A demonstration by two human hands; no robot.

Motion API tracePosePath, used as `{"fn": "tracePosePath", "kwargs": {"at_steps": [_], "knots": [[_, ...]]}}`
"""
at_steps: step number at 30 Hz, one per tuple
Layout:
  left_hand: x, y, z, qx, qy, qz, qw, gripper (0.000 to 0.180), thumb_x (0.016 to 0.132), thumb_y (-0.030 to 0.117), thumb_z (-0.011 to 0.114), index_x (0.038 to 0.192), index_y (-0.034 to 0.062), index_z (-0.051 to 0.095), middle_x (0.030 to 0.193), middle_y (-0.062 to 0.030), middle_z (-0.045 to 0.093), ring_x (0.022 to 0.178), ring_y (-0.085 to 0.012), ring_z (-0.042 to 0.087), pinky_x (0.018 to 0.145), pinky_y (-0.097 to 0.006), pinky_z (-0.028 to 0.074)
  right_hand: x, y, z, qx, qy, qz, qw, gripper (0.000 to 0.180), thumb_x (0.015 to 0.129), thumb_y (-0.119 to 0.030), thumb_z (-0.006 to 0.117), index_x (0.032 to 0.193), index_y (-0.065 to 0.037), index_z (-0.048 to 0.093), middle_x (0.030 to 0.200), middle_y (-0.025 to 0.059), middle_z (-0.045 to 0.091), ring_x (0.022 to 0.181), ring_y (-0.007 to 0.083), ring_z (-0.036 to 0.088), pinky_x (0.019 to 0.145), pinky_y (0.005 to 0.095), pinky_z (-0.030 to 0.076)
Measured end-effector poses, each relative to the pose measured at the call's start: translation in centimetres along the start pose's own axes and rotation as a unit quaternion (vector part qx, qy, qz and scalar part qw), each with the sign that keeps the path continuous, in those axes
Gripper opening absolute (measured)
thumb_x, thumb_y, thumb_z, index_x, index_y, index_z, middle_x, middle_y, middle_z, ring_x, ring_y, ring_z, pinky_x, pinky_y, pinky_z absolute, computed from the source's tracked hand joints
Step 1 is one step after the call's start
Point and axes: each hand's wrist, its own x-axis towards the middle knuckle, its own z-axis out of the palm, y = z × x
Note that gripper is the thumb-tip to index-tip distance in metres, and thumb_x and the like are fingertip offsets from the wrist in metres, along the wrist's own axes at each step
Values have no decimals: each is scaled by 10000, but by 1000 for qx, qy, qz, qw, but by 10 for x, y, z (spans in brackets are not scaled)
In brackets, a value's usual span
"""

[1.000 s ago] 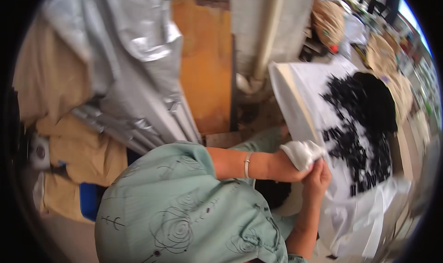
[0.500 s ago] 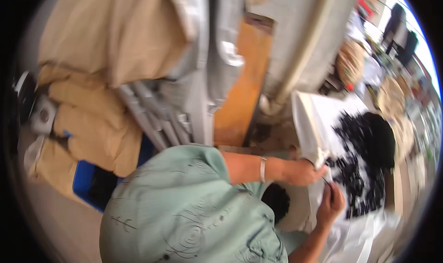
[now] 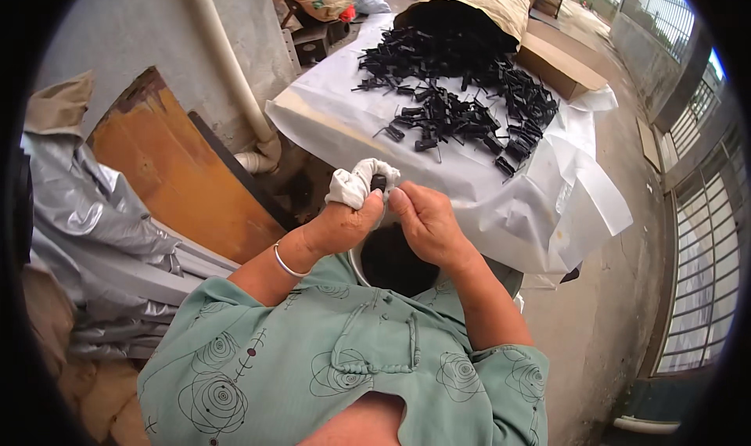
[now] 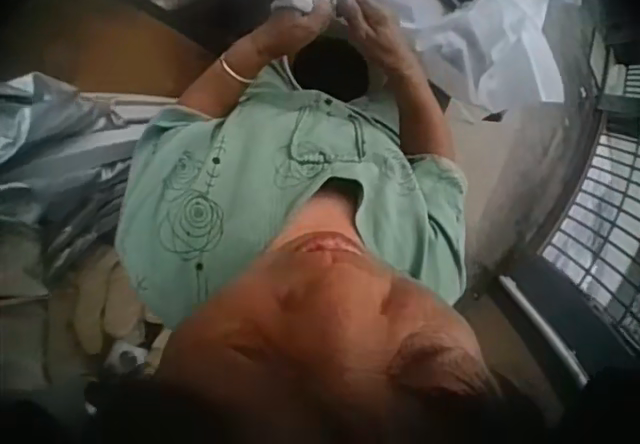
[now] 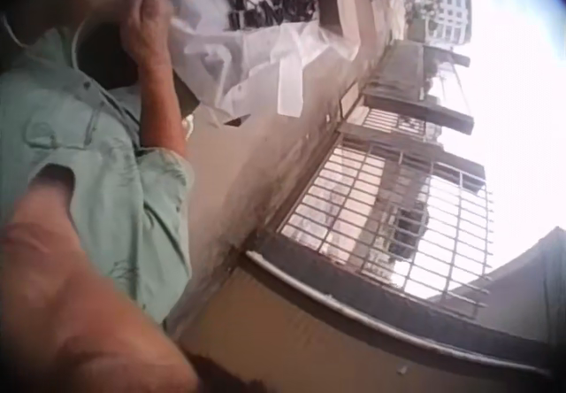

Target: Cleaning small black plastic components by wiping them with a cloth.

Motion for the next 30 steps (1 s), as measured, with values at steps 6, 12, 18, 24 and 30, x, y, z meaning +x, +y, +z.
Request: {"fn": "tracePosePath", "kwargs": {"at_steps": [6,12,18,24,30], "knots": [[4,-32,15,107,-17,32,994,252,808,99,466,1016,-45,468,882,-202,548,753,-355,545,697,-378,452,4,32,15,-5,2,75,997,260,921,-169,483,729,6,501,590,32,447,566,103,377,517,274,356],[20,-55,15,119,-86,-58,988,262,825,165,494,978,-43,539,918,-236,565,861,-380,552,763,-408,451,9,71,-4,-13,20,140,990,242,889,-156,524,711,9,510,569,66,457,511,128,388,484,303,359],[39,-100,7,182,-107,-12,977,281,818,156,559,1059,14,575,1019,-188,573,965,-336,525,864,-377,419,53,120,-15,-440,85,117,887,214,810,-213,583,732,-24,521,668,171,571,656,341,588,574,430,463],[41,-97,6,229,-176,68,955,256,796,118,579,1045,82,625,1003,-141,593,966,-324,523,874,-391,403,42,110,-13,-228,124,176,950,208,777,-158,568,673,16,519,578,99,560,509,241,546,502,361,418],[42,-92,9,53,57,33,996,285,827,65,605,1088,13,503,995,-73,553,870,-161,533,754,-257,444,26,89,-12,130,79,328,932,195,819,-146,563,652,-58,516,554,-83,413,455,21,357,405,201,265]]}}
